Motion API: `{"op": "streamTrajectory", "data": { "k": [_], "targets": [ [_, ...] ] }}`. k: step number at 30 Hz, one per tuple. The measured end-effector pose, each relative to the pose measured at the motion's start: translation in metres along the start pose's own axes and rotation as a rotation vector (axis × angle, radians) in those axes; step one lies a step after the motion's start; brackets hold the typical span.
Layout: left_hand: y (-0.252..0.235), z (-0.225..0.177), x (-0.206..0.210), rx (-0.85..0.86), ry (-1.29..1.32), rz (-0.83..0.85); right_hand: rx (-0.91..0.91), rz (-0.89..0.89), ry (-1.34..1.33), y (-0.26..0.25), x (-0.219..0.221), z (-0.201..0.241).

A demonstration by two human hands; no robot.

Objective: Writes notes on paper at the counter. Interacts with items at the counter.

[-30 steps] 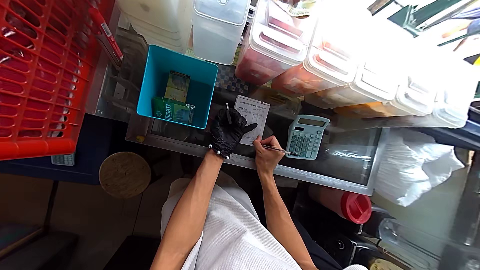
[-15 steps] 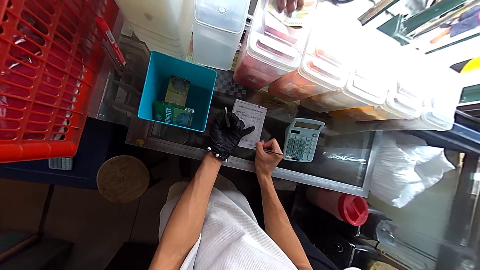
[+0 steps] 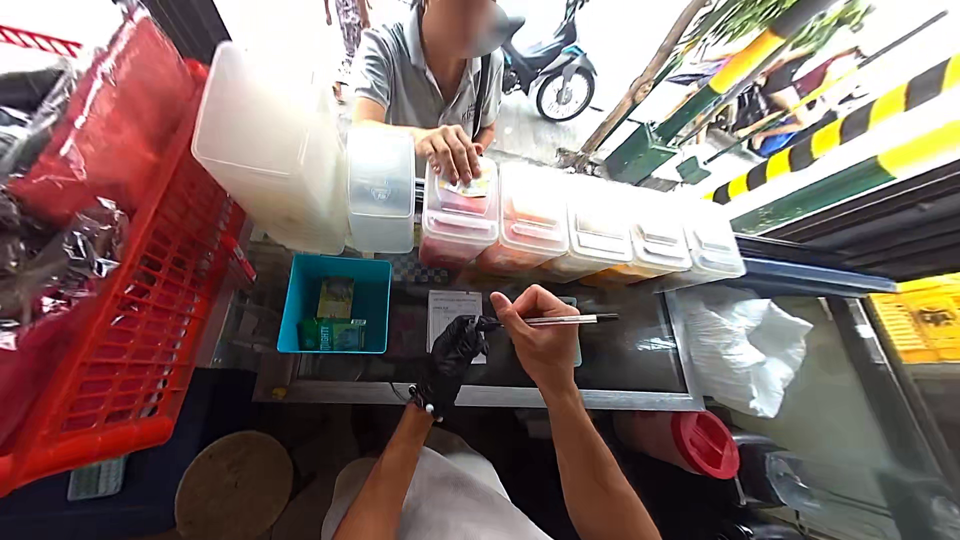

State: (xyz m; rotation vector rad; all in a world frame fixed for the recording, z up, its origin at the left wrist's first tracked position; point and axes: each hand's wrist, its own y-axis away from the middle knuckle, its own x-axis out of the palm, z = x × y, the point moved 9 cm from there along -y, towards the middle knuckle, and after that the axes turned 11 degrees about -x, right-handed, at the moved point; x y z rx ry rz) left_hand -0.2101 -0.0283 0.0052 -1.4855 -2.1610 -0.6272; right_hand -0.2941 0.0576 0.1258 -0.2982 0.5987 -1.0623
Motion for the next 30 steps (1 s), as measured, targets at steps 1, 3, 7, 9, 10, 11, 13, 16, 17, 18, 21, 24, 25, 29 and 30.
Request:
{"op": "streamTrajectory", "data": {
  "k": [1,3,7,9,10,11,13,16,17,18,21,24,25,29,30],
  "targets": [
    [0.006,-0.008,0.003,0.021,-0.034,0.004,-0.022,0.032,0.041,-0.005,0.003,0.006],
    [0.019,-0.019,0.002,0.064,-0.082,0.009,-0.044,0.112,0.086,-0.01,0.013,0.012],
    [0.043,-0.042,-0.012,0.176,-0.248,-0.08,-0.038,0.307,0.098,-0.006,0.047,0.015],
    [0.058,-0.053,-0.021,0.236,-0.304,-0.127,-0.046,0.423,0.107,-0.004,0.067,0.017],
    [0.066,-0.059,-0.027,0.252,-0.323,-0.166,-0.069,0.476,0.077,-0.004,0.079,0.02],
    [0.073,-0.064,-0.036,0.263,-0.329,-0.214,-0.09,0.526,0.032,-0.004,0.093,0.025],
    [0.092,-0.065,-0.059,0.228,-0.346,-0.302,-0.117,0.664,-0.04,0.0,0.129,0.036],
    [0.141,-0.069,-0.098,0.113,-0.593,-0.507,-0.099,0.905,-0.151,0.02,0.194,0.061],
    [0.154,-0.084,-0.101,0.01,-0.662,-0.603,-0.11,0.943,-0.202,0.026,0.211,0.071],
    [0.162,-0.106,-0.096,-0.165,-0.709,-0.706,-0.143,0.941,-0.268,0.03,0.223,0.08],
    [0.191,-0.152,-0.082,-0.66,-0.699,-0.921,-0.324,0.862,-0.496,0.03,0.247,0.105],
    [0.208,-0.155,-0.103,-0.67,-0.685,-0.993,-0.349,0.872,-0.584,0.039,0.273,0.111],
    [0.206,-0.16,-0.114,-0.507,-0.711,-0.999,-0.312,0.905,-0.557,0.039,0.279,0.108],
    [0.192,-0.202,-0.127,0.228,-0.851,-0.986,-0.152,0.709,-0.266,-0.006,0.296,0.06],
    [0.196,-0.2,-0.129,0.484,-0.932,-1.09,-0.152,0.677,-0.196,-0.017,0.303,0.054]
  ]
}}
